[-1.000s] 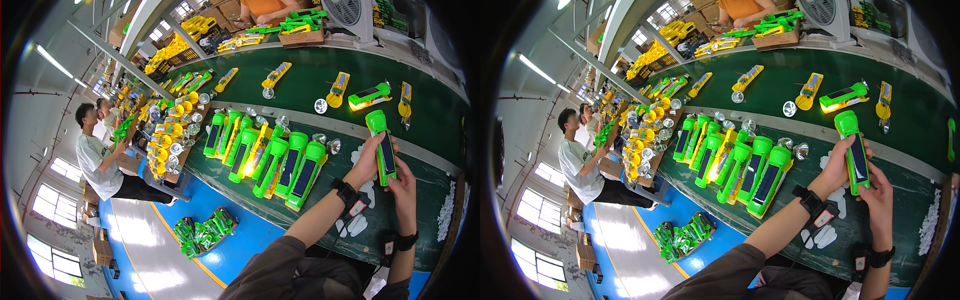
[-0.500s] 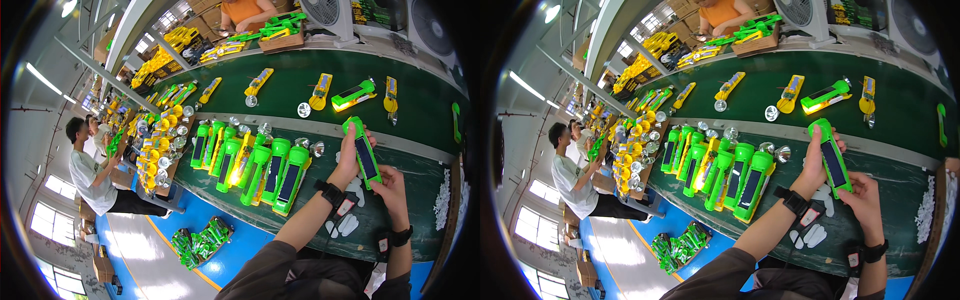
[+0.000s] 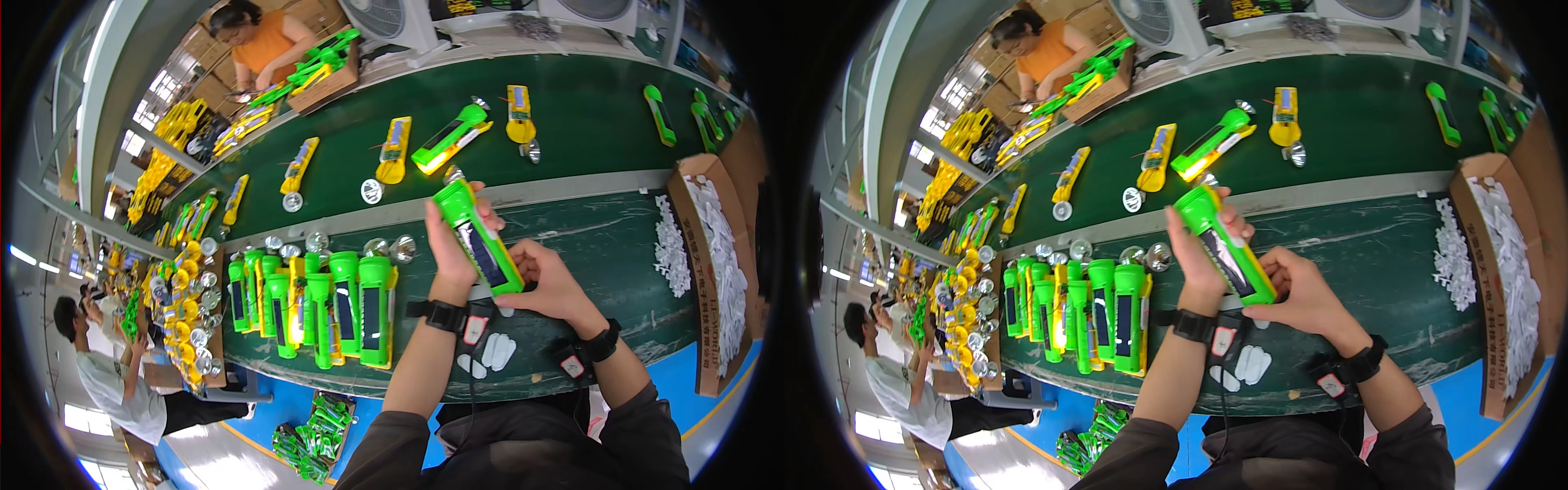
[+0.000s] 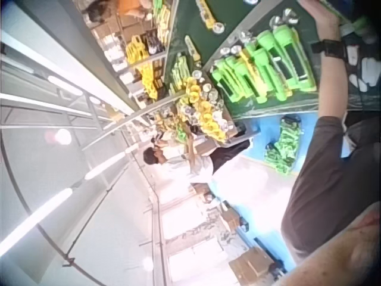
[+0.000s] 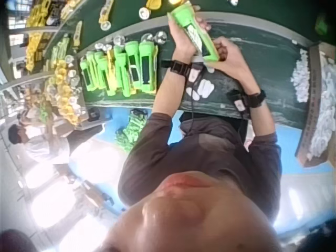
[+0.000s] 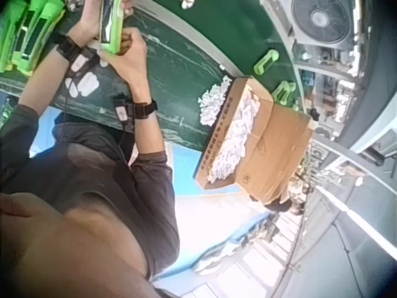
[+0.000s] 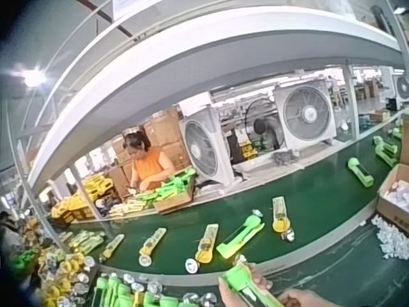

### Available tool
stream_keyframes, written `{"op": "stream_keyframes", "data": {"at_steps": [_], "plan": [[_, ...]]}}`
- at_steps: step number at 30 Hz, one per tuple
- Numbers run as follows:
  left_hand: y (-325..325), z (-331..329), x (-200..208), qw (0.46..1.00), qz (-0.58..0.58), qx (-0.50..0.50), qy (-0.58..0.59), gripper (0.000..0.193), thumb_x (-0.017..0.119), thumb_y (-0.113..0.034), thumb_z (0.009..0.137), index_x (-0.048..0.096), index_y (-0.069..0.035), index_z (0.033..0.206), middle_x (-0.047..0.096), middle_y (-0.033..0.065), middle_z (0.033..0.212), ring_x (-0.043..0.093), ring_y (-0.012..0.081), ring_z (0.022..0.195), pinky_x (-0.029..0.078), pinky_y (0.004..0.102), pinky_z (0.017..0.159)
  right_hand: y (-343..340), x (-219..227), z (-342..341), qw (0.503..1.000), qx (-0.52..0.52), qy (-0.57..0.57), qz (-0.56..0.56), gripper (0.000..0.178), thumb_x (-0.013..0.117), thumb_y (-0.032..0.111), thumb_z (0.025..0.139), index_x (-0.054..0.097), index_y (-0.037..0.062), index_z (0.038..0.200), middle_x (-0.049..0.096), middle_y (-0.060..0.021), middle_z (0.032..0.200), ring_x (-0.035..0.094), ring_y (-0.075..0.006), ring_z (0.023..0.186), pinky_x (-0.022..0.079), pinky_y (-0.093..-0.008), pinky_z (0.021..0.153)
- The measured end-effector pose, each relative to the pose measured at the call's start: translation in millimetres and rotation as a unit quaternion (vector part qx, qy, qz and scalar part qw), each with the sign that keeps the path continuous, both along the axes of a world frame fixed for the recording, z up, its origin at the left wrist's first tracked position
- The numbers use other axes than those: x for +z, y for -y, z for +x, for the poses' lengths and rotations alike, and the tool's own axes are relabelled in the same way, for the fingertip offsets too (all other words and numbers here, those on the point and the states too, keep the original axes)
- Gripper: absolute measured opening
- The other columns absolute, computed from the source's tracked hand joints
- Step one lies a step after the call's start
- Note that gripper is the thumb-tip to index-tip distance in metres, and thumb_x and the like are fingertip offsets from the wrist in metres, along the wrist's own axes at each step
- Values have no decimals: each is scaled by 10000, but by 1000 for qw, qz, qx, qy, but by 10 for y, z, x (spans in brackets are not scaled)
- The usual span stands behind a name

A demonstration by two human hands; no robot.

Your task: The worker is assembling handheld solar flashlights on a factory conveyor belt, inserting components and attaching panels.

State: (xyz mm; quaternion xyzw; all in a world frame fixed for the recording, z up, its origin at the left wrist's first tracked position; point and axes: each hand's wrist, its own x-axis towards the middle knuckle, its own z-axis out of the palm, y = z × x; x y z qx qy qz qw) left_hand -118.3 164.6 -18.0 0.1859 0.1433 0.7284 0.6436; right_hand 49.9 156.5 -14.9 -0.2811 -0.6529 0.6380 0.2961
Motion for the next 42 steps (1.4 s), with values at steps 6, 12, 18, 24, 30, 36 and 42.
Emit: {"op": "stream_keyframes", "data": {"at_steps": [6,12,18,24,30,36,42], "plan": [[35,-5,50,999,8,2,52,768,293,-713,855,505,-9,1074,482,40,665,470,172,589,409,323,622,-5,57,3,998,-14,34,58,474,827,141,632,557,24,1004,608,-10,815,543,-44,661,442,-194,578],[23,17,86,994,-71,20,80,629,422,-647,847,521,-28,906,467,47,632,445,150,543,396,291,537,104,114,-30,997,-20,40,57,479,815,127,654,559,-1,1037,631,-40,806,602,-71,728,470,-211,584],[-31,61,-6,997,-37,20,61,639,335,-677,865,493,-59,916,462,24,597,434,147,482,389,277,517,188,221,-45,987,-56,102,107,411,770,82,643,593,-51,989,654,-71,796,626,-103,668,495,-223,582],[-22,27,1,997,-29,2,73,635,320,-678,867,488,-67,918,438,12,559,399,131,434,364,269,501,220,198,-108,995,-37,58,76,350,707,35,720,578,-76,1026,661,-84,871,635,-94,731,498,-206,618],[-27,67,7,999,-26,-18,43,636,312,-674,871,496,-66,913,431,15,553,404,136,428,368,273,498,172,147,-69,999,-31,42,15,272,621,14,820,555,-115,1050,660,-107,870,621,-91,750,504,-217,647],[-21,68,5,999,-23,-40,26,644,319,-681,869,501,-65,920,451,21,570,427,140,436,393,275,517,201,148,-72,998,-35,41,14,273,621,13,820,557,-121,1048,657,-92,847,617,-86,718,500,-211,608],[-14,55,-21,998,-32,-55,2,634,342,-663,878,522,-62,975,519,38,658,496,156,523,448,296,577,213,186,-84,997,-29,49,-43,241,596,13,834,575,-101,1046,651,-82,815,621,-95,666,519,-215,510]]}}
